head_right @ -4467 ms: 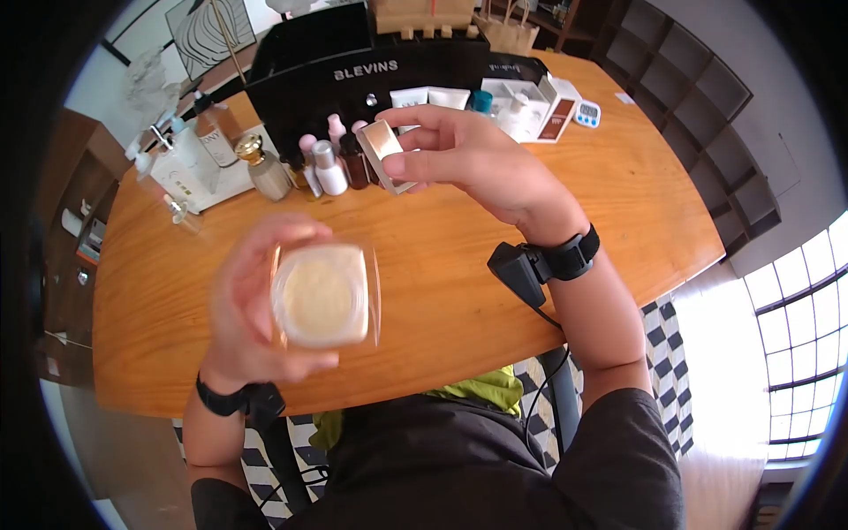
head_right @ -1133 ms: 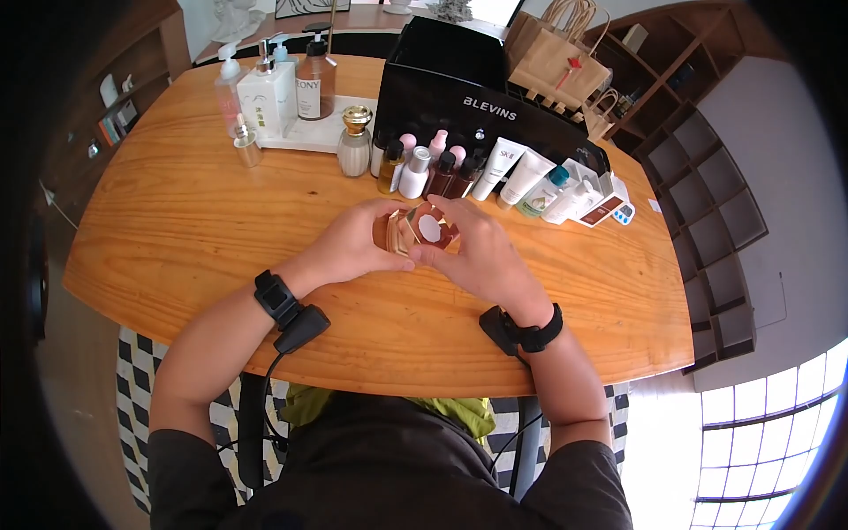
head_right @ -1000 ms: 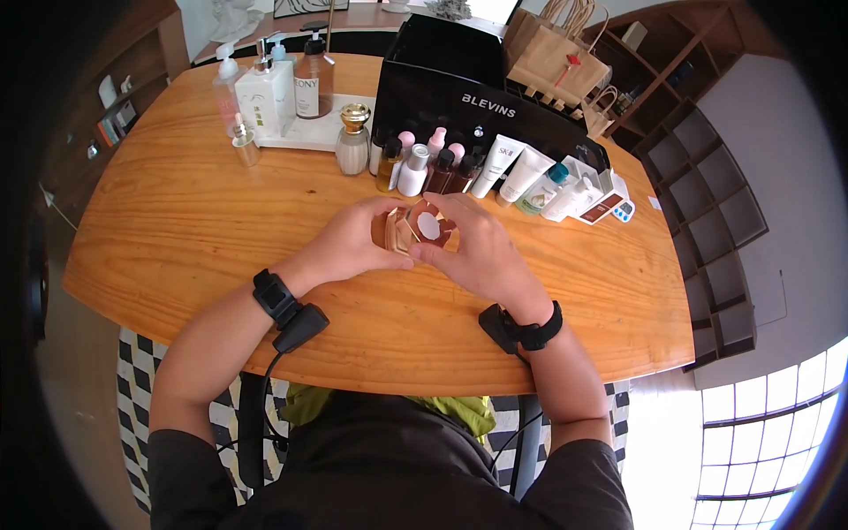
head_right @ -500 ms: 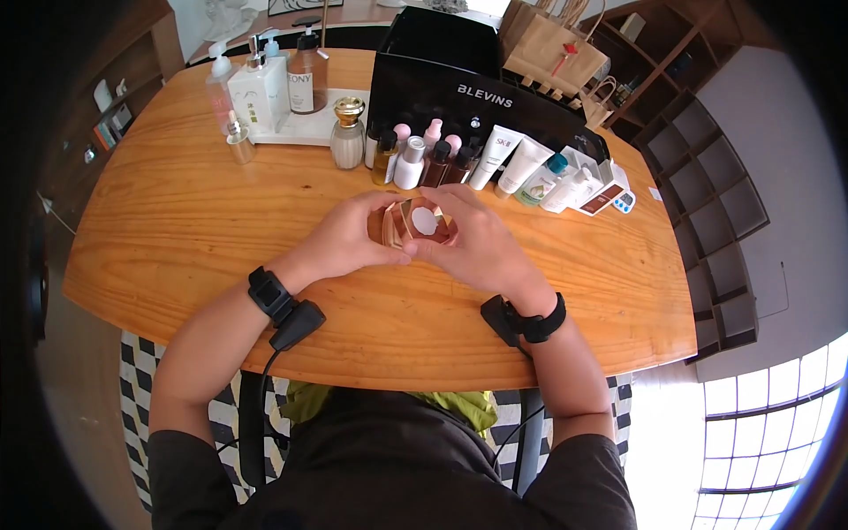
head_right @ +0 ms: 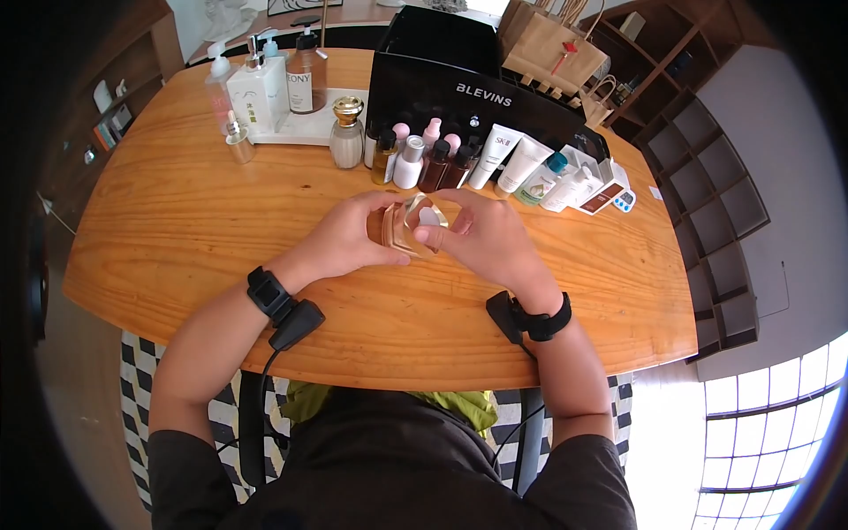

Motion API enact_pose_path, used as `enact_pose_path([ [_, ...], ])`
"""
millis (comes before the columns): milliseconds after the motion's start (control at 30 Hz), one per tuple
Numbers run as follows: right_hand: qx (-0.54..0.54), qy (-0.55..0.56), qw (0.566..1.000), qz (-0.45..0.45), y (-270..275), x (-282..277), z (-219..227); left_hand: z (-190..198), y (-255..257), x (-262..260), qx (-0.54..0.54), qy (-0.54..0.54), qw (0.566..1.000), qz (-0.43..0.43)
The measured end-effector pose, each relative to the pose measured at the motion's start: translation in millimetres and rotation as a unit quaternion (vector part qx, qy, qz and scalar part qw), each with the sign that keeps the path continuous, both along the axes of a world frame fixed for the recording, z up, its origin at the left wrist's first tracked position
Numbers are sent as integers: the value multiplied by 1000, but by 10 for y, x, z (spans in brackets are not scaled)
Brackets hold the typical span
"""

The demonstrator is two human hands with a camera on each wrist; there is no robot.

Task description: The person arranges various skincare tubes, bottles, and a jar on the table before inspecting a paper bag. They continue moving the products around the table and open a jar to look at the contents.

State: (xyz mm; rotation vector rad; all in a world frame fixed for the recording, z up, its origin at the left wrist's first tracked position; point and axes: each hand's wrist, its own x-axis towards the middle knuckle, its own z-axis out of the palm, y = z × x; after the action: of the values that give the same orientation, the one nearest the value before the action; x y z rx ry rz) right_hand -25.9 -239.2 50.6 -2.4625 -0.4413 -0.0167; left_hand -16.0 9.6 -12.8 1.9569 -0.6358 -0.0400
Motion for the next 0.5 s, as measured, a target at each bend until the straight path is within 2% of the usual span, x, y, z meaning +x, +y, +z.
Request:
enact_pose_path([
  [133, -21, 1, 999, 27, -29, 20, -16, -1, -5, 15, 0, 7, 1000, -14],
  [200, 7, 7, 999, 33, -16, 7, -27, -34, -5, 17, 0, -8, 1000, -4],
  [333, -12, 23, 999, 18, 26, -16, 2, -17, -8, 14, -11, -9, 1000, -9],
  [400, 8, -104, 991, 87, 14, 12, -58, -12, -3, 22, 1, 27, 1000, -9],
  [500, 32, -87, 992, 87, 46, 10, -63, 10, -6, 12, 2, 25, 1000, -12],
])
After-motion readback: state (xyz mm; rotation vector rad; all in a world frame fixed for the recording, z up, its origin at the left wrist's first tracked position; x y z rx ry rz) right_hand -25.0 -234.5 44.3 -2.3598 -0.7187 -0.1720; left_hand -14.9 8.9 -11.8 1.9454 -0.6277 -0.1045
